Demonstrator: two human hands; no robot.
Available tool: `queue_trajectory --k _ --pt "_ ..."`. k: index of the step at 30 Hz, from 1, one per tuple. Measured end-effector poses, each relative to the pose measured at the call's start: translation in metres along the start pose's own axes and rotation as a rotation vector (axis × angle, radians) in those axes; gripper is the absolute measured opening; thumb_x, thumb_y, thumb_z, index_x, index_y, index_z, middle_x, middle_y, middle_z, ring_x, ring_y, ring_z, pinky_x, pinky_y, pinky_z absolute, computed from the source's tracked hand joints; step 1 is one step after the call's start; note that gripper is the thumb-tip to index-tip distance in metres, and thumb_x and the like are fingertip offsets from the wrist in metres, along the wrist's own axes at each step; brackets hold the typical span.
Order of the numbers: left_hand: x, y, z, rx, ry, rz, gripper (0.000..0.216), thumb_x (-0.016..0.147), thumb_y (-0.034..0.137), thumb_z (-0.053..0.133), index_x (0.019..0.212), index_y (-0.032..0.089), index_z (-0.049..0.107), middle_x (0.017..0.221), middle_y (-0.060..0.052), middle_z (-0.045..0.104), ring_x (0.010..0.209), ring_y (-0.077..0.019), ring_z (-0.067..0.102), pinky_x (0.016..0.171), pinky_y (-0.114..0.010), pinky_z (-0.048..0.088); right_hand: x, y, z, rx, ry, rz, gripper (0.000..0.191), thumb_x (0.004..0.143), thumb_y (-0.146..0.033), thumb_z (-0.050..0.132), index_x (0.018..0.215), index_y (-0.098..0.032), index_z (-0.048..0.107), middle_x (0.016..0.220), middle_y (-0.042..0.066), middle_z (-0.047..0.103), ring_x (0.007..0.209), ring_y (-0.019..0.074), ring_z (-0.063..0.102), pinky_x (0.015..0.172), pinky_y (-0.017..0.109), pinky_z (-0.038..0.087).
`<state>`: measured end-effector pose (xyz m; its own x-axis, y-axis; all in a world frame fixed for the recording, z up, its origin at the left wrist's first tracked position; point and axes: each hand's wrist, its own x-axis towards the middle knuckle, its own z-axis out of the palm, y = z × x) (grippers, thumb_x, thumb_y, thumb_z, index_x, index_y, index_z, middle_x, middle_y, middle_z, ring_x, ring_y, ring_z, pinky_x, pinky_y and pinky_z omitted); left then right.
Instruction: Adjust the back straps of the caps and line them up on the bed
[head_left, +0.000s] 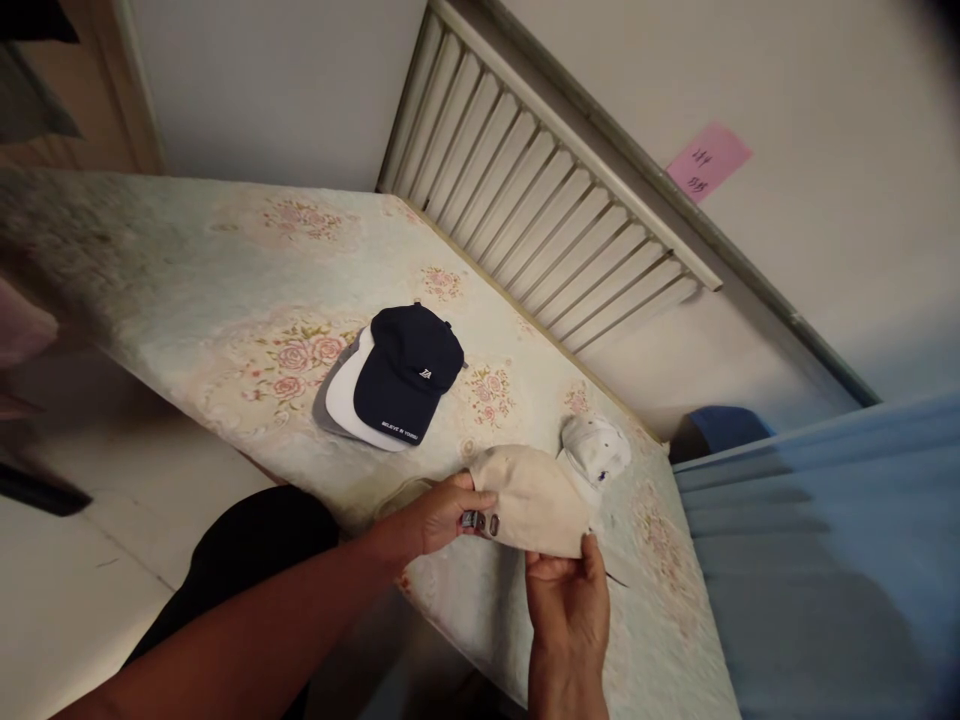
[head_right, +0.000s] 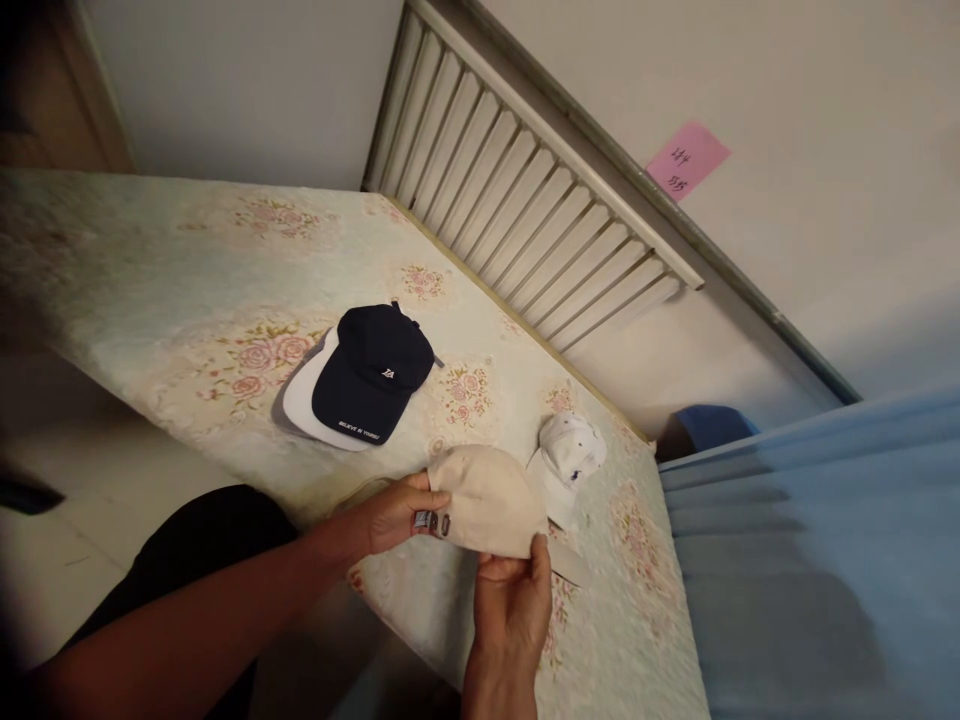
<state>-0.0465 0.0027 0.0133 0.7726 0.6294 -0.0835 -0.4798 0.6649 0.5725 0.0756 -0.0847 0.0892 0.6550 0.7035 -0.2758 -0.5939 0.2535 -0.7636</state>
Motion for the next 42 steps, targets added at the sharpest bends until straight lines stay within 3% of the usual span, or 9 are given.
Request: queue_trajectory --k 11,25,35,42 --pt "-0.0041 0.0068 0.0083 -0.010 0.027 -0.030 0.045 0.063 0.028 0.074 0.104 0.015 0.059 0.080 -0.002 0.063 0.065 -0.0131 0.059 0.061 -0.027 0.045 -0.0055 0.0013 0.0048 -0.023 -0.004 0.018 0.026 0.084 -0.027 0.055 0.109 -0.021 0.061 0.110 0.003 0.069 0.112 0.0159 0.058 0.102 0.041 0.040" --pt "-0.0013 0.0008 0.0007 0.052 0.043 -0.027 0.048 0.064 0.030 0.074 0.106 0.013 0.058 0.079 -0.004 0.063 0.062 -0.0132 0.059 0.057 -0.026 0.044 -0.0016 0.0004 0.0046 0.003 0.067 0.034 0.024 0.085 -0.021 0.052 0.107 -0.020 0.062 0.104 0.001 0.071 0.109 0.0124 0.059 0.099 0.034 0.044" --pt "-0.0026 0.0033 0.0008 0.059 0.009 -0.051 0.041 0.067 0.031 0.073 0.100 0.013 0.058 0.082 -0.005 0.063 0.063 -0.0137 0.059 0.056 -0.027 0.046 -0.0005 -0.0025 0.0038 -0.011 0.104 0.014 0.025 0.085 -0.020 0.051 0.107 -0.019 0.062 0.104 0.001 0.071 0.109 0.0128 0.060 0.096 0.033 0.046" --pt "-0.0054 0.0040 -0.0002 0.086 -0.084 -0.092 0.039 0.066 0.030 0.074 0.098 0.014 0.059 0.088 -0.006 0.065 0.072 -0.0156 0.061 0.061 -0.030 0.049 0.0024 -0.0014 -0.0017 -0.091 0.048 -0.042 0.028 0.083 -0.025 0.055 0.111 -0.020 0.059 0.110 0.003 0.069 0.110 0.0134 0.059 0.100 0.035 0.042"
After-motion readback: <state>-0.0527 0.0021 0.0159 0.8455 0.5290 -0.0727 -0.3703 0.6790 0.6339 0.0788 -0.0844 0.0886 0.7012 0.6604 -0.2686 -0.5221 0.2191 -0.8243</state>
